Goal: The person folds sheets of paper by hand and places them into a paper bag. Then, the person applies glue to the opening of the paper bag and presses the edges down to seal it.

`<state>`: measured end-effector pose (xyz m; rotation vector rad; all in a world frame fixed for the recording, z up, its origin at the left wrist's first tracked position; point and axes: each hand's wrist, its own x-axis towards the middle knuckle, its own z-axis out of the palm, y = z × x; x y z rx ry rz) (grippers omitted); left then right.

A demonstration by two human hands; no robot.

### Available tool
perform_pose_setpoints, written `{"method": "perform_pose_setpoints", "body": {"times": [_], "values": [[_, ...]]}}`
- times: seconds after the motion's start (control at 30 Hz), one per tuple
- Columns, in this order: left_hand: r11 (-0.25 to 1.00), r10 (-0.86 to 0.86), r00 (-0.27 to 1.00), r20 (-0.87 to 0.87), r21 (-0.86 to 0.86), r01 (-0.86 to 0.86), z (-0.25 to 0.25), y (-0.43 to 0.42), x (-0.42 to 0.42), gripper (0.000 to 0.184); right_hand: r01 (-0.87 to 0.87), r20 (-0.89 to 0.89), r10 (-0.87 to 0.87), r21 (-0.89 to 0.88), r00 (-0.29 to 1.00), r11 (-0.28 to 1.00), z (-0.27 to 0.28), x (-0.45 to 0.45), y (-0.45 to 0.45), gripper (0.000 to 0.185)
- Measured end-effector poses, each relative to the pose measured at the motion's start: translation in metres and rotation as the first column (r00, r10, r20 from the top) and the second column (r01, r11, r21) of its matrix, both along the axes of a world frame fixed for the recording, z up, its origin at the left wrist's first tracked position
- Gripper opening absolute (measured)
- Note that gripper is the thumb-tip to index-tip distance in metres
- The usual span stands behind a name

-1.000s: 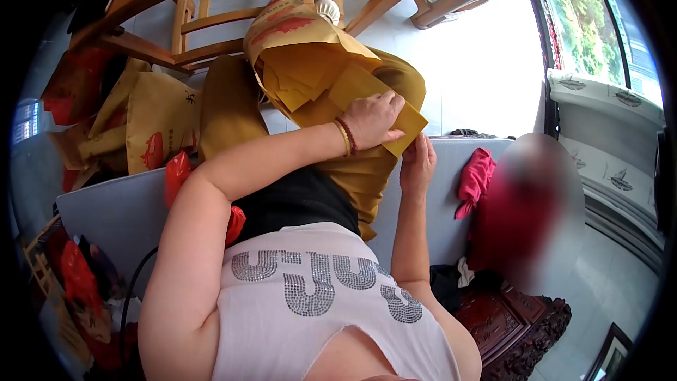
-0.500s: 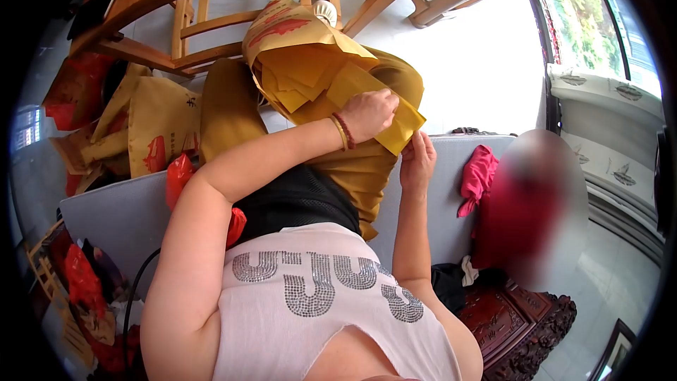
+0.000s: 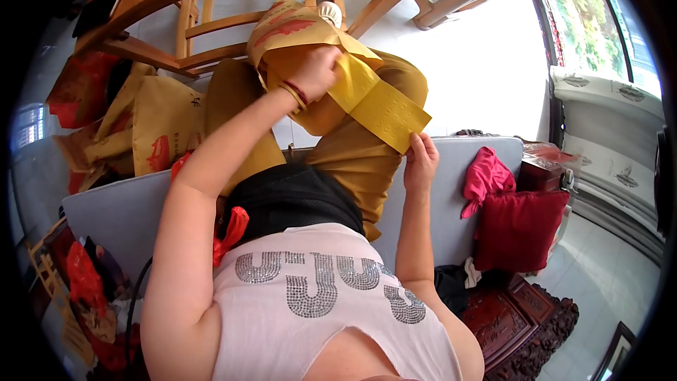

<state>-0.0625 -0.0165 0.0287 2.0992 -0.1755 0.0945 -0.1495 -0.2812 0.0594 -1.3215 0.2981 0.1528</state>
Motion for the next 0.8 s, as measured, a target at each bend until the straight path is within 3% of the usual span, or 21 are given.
{"method": "perform_pose_setpoints", "body": {"times": [0.03,0.1,0.2,0.3,0.4,0.5,0.6,0.7,0.77,0.8], "values": [[0.996,0.07,0.995,-0.077,0.068,-0.065,-0.002,0.016,0.004,0.017,0.014,0.001,-0.014,0.02,1.0,1.0,-0.002,0.0,-0.001,0.013],[0.938,0.184,0.965,0.186,0.261,-0.229,-0.008,0.034,0.007,0.014,0.024,0.003,-0.025,0.046,1.0,0.999,-0.003,0.0,0.0,0.013],[0.781,0.194,0.978,0.075,0.592,-0.201,-0.005,0.048,0.005,0.013,0.033,0.007,-0.033,0.056,0.999,0.998,0.001,0.002,0.001,0.013],[0.592,0.215,0.975,0.063,0.785,-0.182,-0.022,0.052,0.006,0.014,0.065,-0.011,-0.064,0.125,0.998,0.99,0.005,0.002,0.003,0.013],[0.574,0.223,0.972,0.071,0.796,-0.19,-0.055,0.05,0.018,0.021,0.069,0.002,-0.07,0.189,0.998,0.979,-0.002,0.001,-0.001,0.013],[0.774,0.303,0.945,0.122,0.547,-0.318,-0.065,0.053,0.032,0.025,0.124,-0.008,-0.124,0.177,0.992,0.976,0.001,0.0,0.004,0.012],[0.774,0.239,0.956,0.173,0.56,-0.295,-0.065,0.052,0.048,0.026,0.154,-0.007,-0.155,0.171,0.988,0.973,0.003,-0.001,0.007,0.012],[0.601,0.0,0.981,0.195,0.784,-0.156,-0.032,0.025,0.034,0.029,0.121,0.037,-0.127,0.131,0.991,0.984,0.0,-0.004,0.005,0.012],[0.745,-0.193,0.975,-0.112,0.63,0.22,0.013,0.005,0.018,0.036,0.109,0.053,-0.115,0.105,0.992,0.988,-0.005,-0.003,0.002,0.012],[0.793,-0.236,0.968,-0.083,0.56,0.241,0.018,-0.001,0.014,0.042,0.101,0.061,-0.106,0.088,0.993,0.991,-0.006,-0.003,0.001,0.013]]}}
